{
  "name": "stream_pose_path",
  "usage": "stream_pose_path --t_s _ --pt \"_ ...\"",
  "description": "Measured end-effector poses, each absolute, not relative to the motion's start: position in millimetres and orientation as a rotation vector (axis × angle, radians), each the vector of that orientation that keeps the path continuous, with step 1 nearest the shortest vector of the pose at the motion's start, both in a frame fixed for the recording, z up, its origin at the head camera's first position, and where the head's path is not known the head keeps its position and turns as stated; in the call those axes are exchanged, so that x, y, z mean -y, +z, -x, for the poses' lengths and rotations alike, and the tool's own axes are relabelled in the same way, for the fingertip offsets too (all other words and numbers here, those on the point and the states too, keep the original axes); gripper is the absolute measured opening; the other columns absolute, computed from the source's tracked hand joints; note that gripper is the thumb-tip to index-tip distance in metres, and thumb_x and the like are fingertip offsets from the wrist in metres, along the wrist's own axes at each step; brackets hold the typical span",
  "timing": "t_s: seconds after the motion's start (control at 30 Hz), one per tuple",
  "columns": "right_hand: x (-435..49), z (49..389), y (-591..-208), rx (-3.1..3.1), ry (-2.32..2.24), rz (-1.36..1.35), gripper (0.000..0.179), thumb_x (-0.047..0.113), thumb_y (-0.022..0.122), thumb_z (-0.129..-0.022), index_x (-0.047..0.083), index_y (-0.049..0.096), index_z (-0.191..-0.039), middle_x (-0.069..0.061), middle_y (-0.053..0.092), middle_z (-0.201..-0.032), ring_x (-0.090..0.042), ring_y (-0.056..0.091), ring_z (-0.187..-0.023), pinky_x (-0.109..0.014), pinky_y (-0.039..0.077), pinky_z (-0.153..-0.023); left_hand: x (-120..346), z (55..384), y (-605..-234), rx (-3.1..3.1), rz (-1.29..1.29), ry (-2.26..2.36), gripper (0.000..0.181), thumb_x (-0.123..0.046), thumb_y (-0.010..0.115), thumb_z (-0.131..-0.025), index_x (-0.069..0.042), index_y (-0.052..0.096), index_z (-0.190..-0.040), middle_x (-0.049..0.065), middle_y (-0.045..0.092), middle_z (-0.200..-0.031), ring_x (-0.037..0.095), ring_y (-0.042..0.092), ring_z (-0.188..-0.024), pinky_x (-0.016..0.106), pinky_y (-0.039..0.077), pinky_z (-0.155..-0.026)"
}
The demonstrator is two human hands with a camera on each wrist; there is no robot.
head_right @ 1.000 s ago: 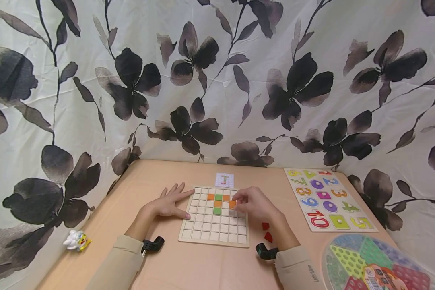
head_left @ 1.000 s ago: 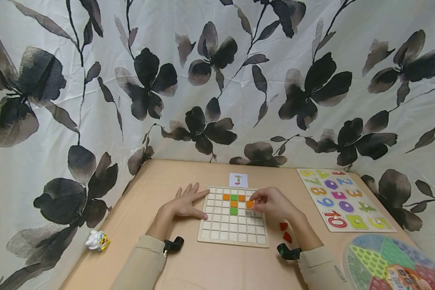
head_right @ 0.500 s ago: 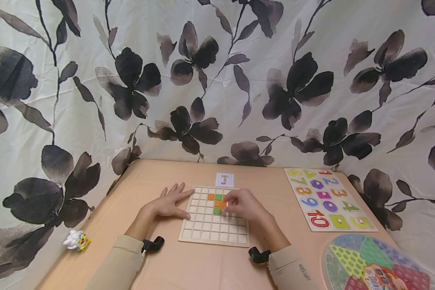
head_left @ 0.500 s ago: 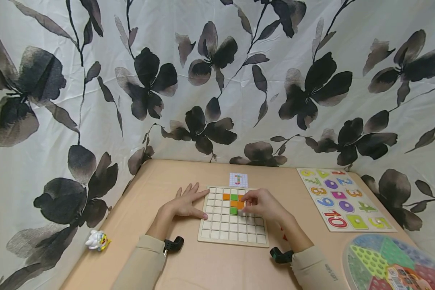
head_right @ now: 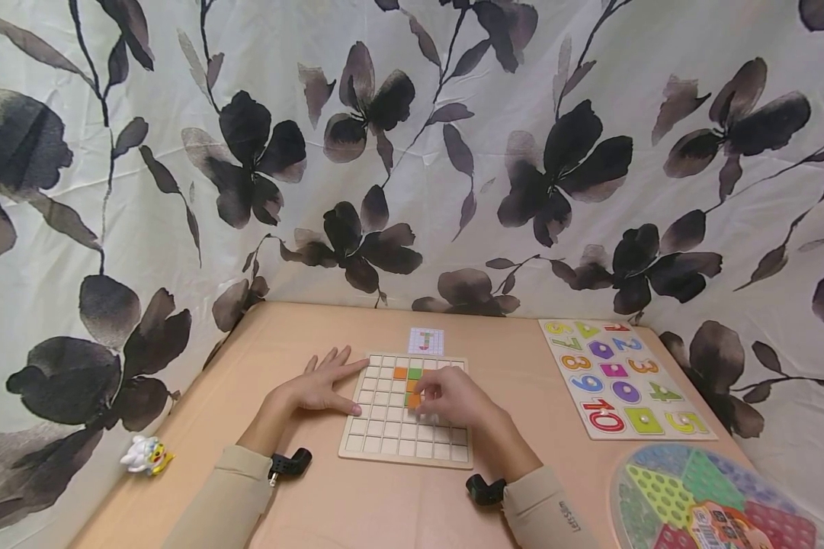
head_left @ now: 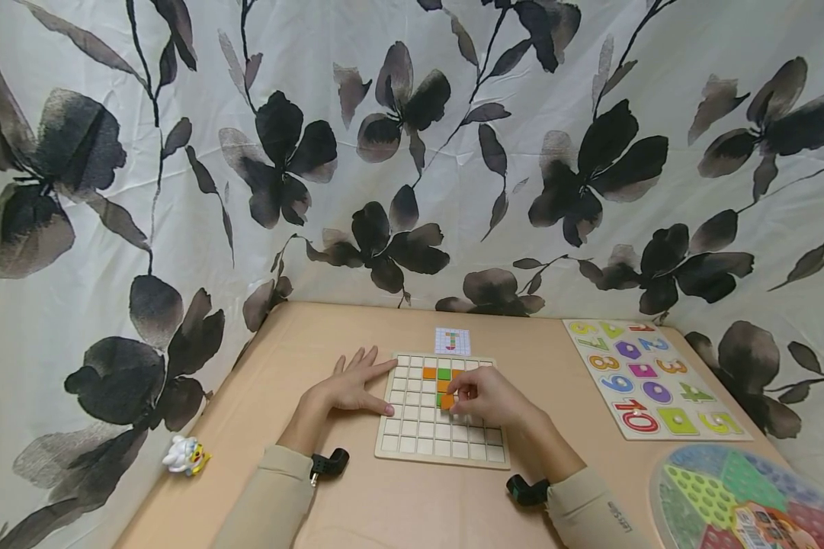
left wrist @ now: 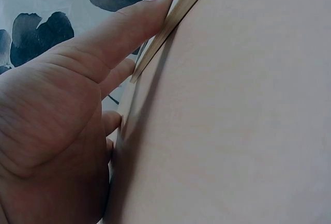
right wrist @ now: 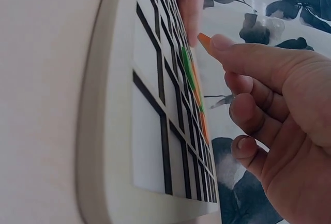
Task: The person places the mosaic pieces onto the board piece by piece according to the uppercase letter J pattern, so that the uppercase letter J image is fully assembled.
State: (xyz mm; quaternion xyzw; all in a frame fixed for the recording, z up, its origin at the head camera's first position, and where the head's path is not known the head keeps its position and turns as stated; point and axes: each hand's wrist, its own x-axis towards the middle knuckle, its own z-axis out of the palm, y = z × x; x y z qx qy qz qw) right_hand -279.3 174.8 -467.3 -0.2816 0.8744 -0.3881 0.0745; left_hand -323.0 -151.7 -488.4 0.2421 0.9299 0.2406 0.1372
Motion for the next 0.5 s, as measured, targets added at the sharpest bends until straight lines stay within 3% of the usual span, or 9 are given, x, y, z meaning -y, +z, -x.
stream_pose_path --t_s 0.5 --pt "-169.3 276.4 -472.7 -2.572 -1.074 0.858 0.017 0.017 0.086 -0.087 0.012 0.077 -0.1 0.01 0.06 -0.069 -0.004 0.052 -0.063 -0.018 0.041 -0.057 151.8 324.4 -489.9 -2.68 -0.708 0.726 0.104 -0.067 0.081 -0.076 -0.031 0.036 -0.163 0.023 0.005 -0.174 0.047 -0.005 -0.161 0.071 -0.011 -0.124"
